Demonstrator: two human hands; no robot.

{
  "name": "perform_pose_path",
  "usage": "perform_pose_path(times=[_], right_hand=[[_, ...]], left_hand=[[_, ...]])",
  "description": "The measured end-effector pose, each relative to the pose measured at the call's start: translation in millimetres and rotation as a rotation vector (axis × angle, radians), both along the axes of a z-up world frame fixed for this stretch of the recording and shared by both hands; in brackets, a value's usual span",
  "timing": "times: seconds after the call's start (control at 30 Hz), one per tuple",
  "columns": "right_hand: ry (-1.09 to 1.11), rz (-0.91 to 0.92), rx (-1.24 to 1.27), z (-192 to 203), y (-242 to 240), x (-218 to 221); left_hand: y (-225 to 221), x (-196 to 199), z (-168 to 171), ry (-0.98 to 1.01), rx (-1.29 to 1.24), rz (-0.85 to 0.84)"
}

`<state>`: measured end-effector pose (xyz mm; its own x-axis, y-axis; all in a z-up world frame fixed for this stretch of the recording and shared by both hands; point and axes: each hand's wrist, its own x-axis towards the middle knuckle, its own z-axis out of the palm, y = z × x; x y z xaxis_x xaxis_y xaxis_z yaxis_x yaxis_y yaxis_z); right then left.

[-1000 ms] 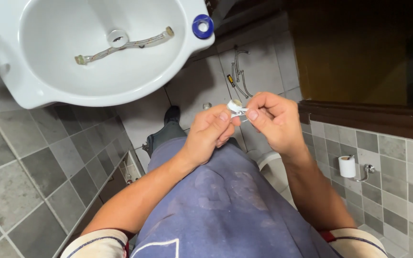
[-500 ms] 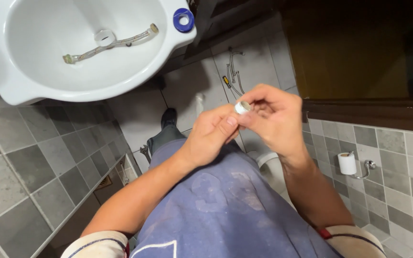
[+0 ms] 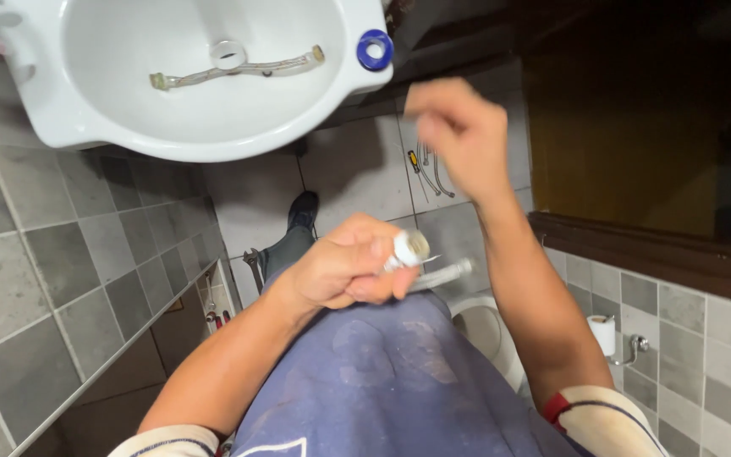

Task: Applying thread seal tape to plumbing hose connectors in a bathroom to prepare them for installation.

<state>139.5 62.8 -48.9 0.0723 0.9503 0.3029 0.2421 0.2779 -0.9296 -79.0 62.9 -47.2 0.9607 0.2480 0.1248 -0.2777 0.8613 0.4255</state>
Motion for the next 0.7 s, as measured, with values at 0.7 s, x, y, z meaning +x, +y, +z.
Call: perform_pose_path(times=[0.7], right_hand=[[0.548, -0.241, -0.223, -61.6, -32.0, 4.2]], left_hand=[[53.5, 19.4, -22.7, 0.704, 0.369, 0.706]])
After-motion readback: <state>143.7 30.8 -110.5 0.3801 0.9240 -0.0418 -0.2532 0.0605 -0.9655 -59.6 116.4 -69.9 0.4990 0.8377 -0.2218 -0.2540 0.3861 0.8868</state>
